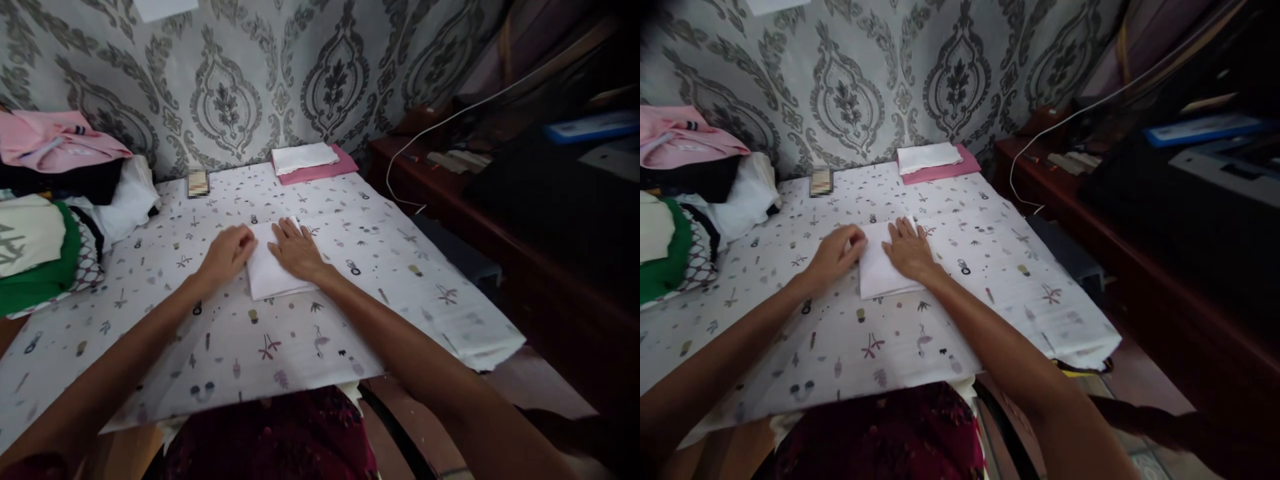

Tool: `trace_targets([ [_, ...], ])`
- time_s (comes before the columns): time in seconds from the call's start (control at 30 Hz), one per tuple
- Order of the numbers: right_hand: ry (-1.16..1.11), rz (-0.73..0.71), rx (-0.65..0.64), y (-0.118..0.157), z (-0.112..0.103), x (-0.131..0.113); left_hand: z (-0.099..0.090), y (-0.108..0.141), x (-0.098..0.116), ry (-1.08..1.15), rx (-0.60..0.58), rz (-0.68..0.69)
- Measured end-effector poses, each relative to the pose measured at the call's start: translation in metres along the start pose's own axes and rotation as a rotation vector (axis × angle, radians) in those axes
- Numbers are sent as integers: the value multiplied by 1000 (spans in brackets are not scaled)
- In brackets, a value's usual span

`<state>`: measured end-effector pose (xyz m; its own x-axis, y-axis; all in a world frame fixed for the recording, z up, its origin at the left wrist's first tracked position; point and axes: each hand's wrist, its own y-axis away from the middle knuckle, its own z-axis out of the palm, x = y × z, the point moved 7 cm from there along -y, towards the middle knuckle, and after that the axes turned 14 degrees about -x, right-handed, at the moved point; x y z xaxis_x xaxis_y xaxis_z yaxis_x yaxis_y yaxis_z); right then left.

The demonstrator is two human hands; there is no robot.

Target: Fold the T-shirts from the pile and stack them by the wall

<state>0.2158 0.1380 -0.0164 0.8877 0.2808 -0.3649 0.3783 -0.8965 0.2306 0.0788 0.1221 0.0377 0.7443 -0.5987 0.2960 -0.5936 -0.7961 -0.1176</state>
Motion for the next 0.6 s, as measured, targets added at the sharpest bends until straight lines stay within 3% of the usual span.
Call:
trace_targets([
  [0.1, 1, -3, 10, 0, 0, 1, 14, 43, 46, -198, -109, 207],
  [0.17, 6, -11, 23, -1, 1, 1, 25, 61, 63, -363, -148, 249],
  [0.33, 3, -17, 34, -1, 2, 1, 36, 62, 67, -505, -245, 13],
  [0.47, 23, 0, 12, 1, 0, 0, 42, 57, 67, -483, -402, -210],
  [0.6, 20, 5, 3, 3, -2, -2, 46, 60, 70, -393, -504, -299],
])
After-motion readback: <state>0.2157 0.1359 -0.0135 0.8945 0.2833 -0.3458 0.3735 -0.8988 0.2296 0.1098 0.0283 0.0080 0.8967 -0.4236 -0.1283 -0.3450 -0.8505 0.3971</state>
